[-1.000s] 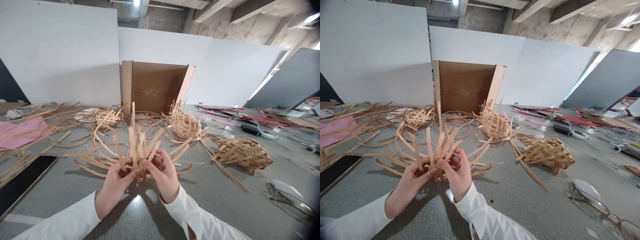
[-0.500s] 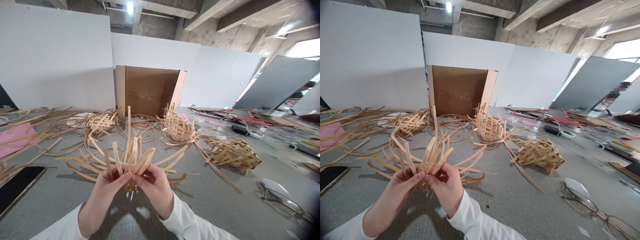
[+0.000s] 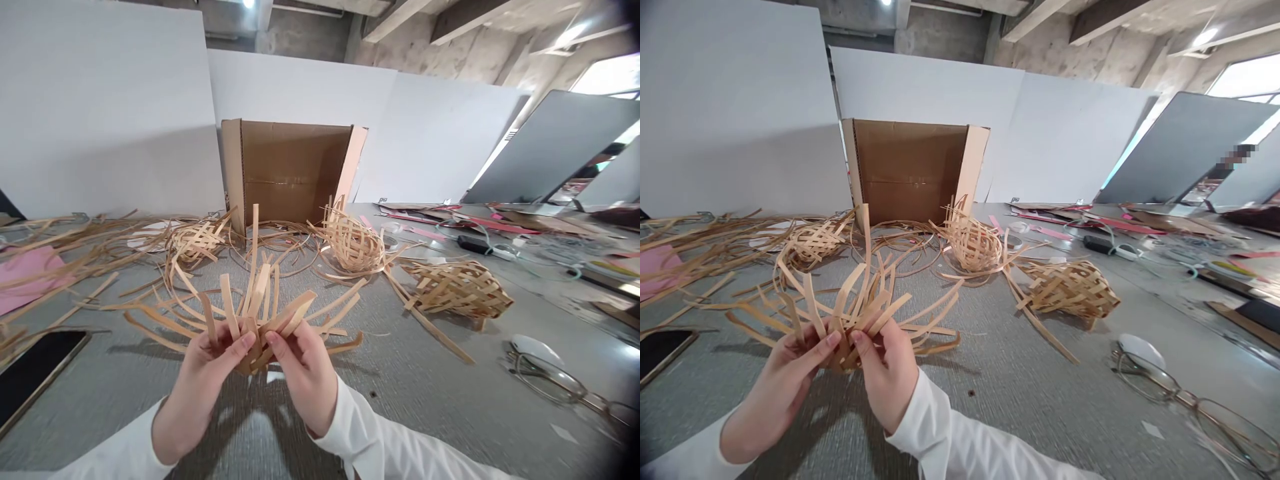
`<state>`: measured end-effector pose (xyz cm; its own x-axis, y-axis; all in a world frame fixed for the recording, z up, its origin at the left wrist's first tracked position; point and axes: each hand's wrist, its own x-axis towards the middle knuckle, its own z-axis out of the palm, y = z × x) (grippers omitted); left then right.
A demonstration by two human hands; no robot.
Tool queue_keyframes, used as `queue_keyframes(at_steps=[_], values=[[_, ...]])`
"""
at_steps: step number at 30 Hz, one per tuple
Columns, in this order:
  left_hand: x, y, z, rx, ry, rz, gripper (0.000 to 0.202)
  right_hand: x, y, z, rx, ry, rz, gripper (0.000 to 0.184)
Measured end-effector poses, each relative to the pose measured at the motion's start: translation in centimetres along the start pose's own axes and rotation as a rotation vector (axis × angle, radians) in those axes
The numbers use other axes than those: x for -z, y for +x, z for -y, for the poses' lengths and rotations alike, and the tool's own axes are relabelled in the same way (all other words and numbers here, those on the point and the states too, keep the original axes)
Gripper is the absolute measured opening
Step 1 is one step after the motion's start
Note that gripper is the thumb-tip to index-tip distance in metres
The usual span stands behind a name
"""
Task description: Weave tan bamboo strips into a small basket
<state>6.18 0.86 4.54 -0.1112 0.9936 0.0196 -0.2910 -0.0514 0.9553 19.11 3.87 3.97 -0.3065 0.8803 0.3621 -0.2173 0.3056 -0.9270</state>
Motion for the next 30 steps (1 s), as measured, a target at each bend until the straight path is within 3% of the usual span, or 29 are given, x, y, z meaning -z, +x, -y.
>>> queue_keyframes(at_steps=[5, 10, 13, 16, 22, 27, 30], values=[[-0.3, 0.1, -0.6, 0.036, -0.046, -0.068, 0.013, 0.1, 0.0, -0.2, -0.005, 0.020, -0.070, 0.022], [-0.2, 0.5, -0.2, -0.033, -0.014, -0.124, 0.014, 0.0, 0.5, -0.5, -0.076, 0.079, -0.071, 0.021], [-0.1, 0.6, 0.3, -0.037, 0.032, -0.096, 0.013, -0.2, 0.6, -0.5, -0.154, 0.107, -0.049, 0.022], [0.0, 0.6, 0.4, -0.041, 0.037, -0.056, 0.012, -0.2, 0.6, -0.5, -0.178, 0.064, -0.019, 0.010], [0.1, 0.4, 0.2, -0.042, 0.021, -0.015, 0.012, -0.2, 0.6, -0.6, -0.225, 0.090, -0.140, 0.015], [0.4, 0.3, 0.3, -0.052, 0.097, -0.069, 0.009, -0.1, 0.7, -0.6, -0.232, 0.106, -0.164, 0.015], [0.5, 0.2, 0.4, -0.067, 0.111, -0.108, 0.024, 0.0, 0.8, -0.3, -0.205, 0.088, -0.116, 0.010]])
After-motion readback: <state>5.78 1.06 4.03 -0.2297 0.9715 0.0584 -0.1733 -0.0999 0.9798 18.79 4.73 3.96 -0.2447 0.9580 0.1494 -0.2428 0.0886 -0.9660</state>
